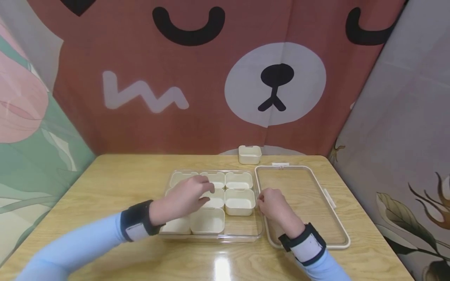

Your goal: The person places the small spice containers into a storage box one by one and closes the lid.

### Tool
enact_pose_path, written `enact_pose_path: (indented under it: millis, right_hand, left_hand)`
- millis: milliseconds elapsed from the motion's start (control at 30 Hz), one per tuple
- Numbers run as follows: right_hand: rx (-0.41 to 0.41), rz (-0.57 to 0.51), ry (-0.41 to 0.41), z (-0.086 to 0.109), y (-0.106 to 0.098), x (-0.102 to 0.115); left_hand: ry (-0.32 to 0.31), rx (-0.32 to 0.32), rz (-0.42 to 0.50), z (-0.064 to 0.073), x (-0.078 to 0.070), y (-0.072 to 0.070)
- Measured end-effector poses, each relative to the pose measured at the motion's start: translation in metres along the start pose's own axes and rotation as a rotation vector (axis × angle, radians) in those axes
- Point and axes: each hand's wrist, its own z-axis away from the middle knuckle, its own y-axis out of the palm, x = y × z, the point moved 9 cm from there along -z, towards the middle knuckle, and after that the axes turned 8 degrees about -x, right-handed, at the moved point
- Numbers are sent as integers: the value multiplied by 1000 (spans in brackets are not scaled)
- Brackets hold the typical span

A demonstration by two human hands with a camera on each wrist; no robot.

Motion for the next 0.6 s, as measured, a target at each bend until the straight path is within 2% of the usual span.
enact_pose_path:
  millis: [100,367,600]
  right_hand:
    - [3,-3,13,0,0,-1]
    - [10,-5,35,0,1,-3]
    - [3,-1,20,2,-1,1]
  left_hand:
    - [2,-42,0,-13,4,0]
    - [-26,-75,48,-48,20,8]
    - [-74,-39,51,-71,33,25]
